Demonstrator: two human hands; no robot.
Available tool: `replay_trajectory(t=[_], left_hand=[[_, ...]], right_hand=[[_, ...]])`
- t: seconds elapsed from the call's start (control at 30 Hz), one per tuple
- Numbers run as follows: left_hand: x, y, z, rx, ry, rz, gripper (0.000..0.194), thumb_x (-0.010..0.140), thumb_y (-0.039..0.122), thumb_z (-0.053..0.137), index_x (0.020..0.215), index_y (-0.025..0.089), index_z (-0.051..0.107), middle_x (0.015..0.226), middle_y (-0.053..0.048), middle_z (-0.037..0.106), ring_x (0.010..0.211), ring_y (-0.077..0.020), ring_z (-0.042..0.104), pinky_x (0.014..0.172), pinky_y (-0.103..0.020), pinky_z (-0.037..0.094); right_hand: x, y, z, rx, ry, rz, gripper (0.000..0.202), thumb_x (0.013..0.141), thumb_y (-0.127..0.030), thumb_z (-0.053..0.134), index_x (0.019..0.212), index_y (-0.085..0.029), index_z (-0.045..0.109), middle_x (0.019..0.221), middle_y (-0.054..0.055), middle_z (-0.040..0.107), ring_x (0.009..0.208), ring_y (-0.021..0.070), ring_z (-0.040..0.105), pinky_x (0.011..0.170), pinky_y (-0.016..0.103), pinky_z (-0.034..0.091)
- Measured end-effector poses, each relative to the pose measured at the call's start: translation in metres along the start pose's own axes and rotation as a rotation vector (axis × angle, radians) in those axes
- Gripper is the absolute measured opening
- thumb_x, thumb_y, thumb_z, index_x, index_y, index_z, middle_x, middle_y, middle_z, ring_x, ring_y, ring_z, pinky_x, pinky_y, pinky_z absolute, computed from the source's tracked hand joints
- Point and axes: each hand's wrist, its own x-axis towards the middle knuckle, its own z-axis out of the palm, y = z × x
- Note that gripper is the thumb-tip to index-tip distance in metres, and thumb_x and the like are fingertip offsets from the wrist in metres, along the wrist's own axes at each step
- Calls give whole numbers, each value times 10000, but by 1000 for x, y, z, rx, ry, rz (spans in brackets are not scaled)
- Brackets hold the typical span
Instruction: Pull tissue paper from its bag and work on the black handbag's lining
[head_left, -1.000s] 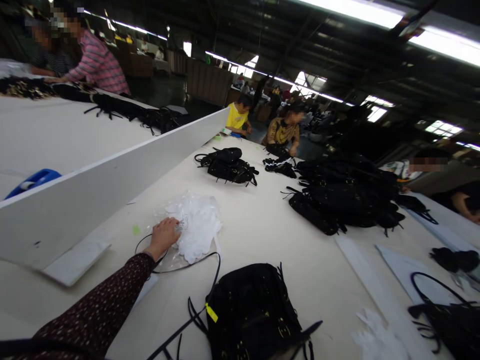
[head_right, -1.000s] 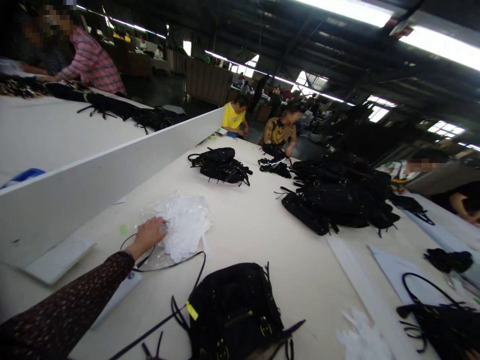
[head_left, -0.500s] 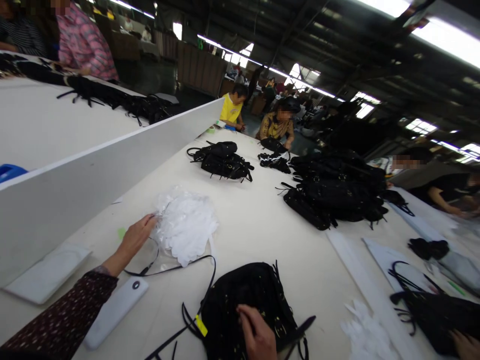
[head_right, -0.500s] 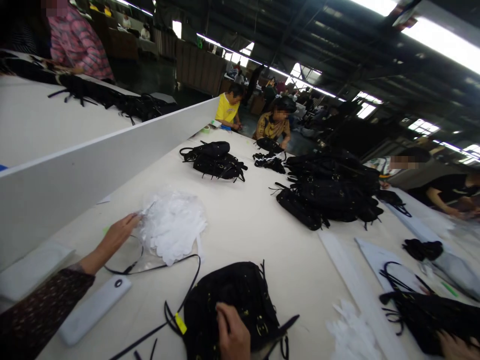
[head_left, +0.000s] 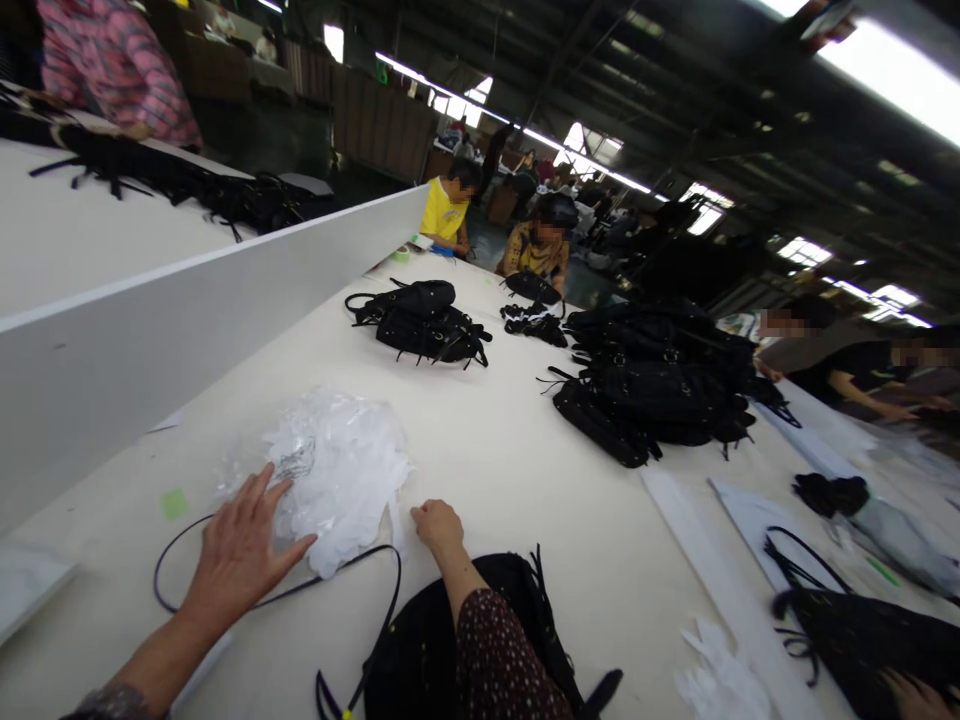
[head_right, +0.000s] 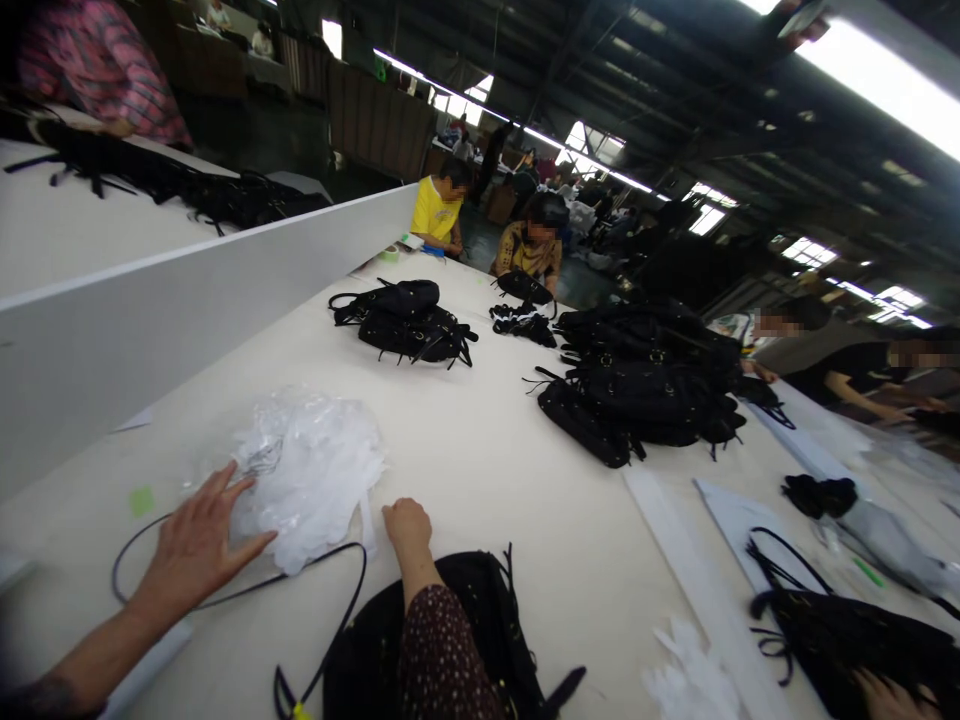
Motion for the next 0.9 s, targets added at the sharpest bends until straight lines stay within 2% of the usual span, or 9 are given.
replay_trajectory(t=[0.1,0.17,0.27,0.37,0.43,0.57,0.7,0.8,0.9], left_hand=[[5,8,17,34,24,3,821,896,604,407,1579,235,138,1659,-137,230,1483,-371,286,1144,-599,311],[10,7,23,65,8,1,775,921,521,389,1589,237,119,1659,-128,235,1476,-367,302,1127,-592,329],[17,-2,24,103,-44,17,621,947,416,381,1525,199,309,1640,-128,291,1428,-338,387,1077,-532,396],[23,-15,21,114,-108,18,370,960,365,375,1213,217,600,1578,-93,416,1383,-318,446,1026,-495,431],[28,-24,17,67,-165,-20,314,955,351,367,1037,237,648,1488,-70,529,1347,-319,486,1024,-502,420],[41,-45,0,-75,-253,-146,326,935,411,377,1003,251,652,1170,-54,704,1093,-300,641,977,-470,451],[54,-53,-40,-162,-235,-286,311,941,522,419,1013,314,638,1080,34,729,934,-231,693,814,-359,512],[52,-37,-63,-244,-164,-249,402,918,626,466,1184,345,577,1249,21,684,1120,-239,654,937,-377,497],[38,-10,-60,-156,-50,-87,646,864,637,560,1389,280,442,1546,-77,460,1410,-285,431,1125,-467,381]], right_hand=[[26,-11,12,65,-41,37,244,823,-369,573,766,-171,703,812,124,753,890,276,708,820,380,514],[37,-18,18,139,-73,53,192,803,-342,590,757,-188,695,764,86,747,809,233,711,750,329,522],[47,-27,26,265,-123,63,114,774,-275,603,736,-205,684,716,39,736,721,183,698,655,265,516],[50,-37,30,402,-147,61,93,763,-261,600,729,-202,664,704,21,728,690,159,680,607,237,517],[49,-47,27,503,-154,56,104,763,-279,598,739,-189,647,696,21,716,649,146,663,572,228,520],[39,-81,7,690,-146,-7,128,766,-296,601,761,-172,631,682,17,695,594,122,642,524,212,530],[24,-120,-22,799,-92,-76,107,746,-250,611,804,-164,639,686,21,706,600,131,662,502,208,544],[11,-141,-38,835,-43,-111,84,726,-205,605,788,-162,641,662,13,695,593,130,662,499,204,544],[-1,-158,-45,843,-16,-147,76,718,-190,598,775,-166,642,647,2,685,571,118,643,518,216,554]])
